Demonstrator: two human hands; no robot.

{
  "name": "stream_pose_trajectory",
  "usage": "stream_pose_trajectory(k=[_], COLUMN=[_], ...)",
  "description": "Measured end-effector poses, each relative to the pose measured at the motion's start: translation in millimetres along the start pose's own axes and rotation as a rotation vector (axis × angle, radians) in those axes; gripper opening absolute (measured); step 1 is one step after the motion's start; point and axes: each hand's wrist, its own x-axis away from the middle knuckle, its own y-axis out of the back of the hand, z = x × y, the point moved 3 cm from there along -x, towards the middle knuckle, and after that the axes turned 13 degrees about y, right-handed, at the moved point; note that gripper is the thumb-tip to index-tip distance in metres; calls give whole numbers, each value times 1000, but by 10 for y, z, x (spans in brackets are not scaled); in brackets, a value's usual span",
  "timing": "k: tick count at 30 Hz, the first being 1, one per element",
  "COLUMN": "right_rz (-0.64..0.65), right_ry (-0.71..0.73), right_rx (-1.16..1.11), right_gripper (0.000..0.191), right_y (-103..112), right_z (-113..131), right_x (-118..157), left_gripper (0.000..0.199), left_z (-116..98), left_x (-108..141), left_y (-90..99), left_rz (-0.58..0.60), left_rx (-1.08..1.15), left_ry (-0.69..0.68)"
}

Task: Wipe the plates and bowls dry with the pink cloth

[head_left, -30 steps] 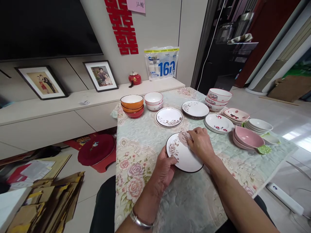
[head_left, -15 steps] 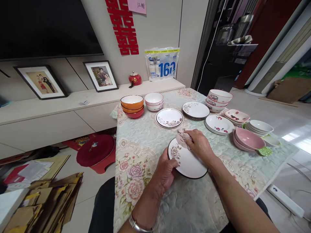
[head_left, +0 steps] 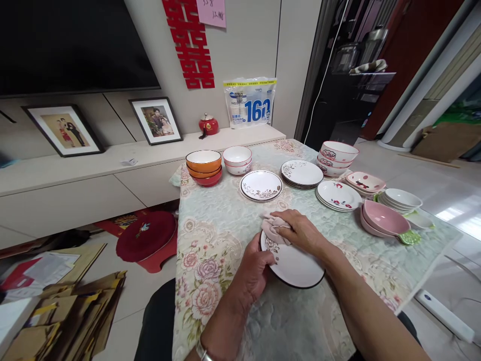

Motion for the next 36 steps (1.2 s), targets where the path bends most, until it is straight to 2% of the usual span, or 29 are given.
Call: stream_pose_trajectory(k=[2, 6, 9, 11, 14, 17, 19, 21, 25, 27, 29, 34, 36], right_rz=[5, -37, -1, 13, 15, 94, 145, 133, 59, 51, 70, 200, 201], right_ry=[-81, -344, -412, -371, -170, 99, 187, 132, -203, -286, -243, 124, 147], right_rx=[-11, 125, 293, 371, 336, 216, 160, 158, 263, 321, 332, 157, 130], right_gripper=[40, 37, 35, 37, 43, 48, 49, 47, 42, 42, 45, 54, 52], right_y=[50, 106, 92, 55, -59, -199, -239, -201, -29, 4, -31, -196, -181], right_z=[-91, -219, -195, -115, 76, 264, 298, 218, -79, -116, -28, 349, 347], right_x=[21, 73, 82, 62, 1, -52, -61, -51, 28, 56, 43, -55, -65], left_gripper=[64, 61, 64, 68, 71, 59, 49, 49, 66, 66, 65, 47, 44], left_z=[-9, -33, -42, -35, -4, 40, 57, 55, 7, -11, -9, 32, 38], left_x=[8, -1, -19, -29, -38, -37, -27, -10, 18, 18, 7, -24, -19], left_y=[12, 39, 49, 42, 25, 27, 33, 28, -3, -9, -9, 27, 33], left_rz=[-34, -79, -108, -87, -22, -17, -46, -58, -44, -52, -47, -80, -98], left_rx=[30, 105, 97, 93, 92, 80, 74, 57, 17, 12, 10, 39, 38], left_ry=[-16, -88, -102, -96, -88, -77, -66, -50, -29, -29, -25, -44, -50])
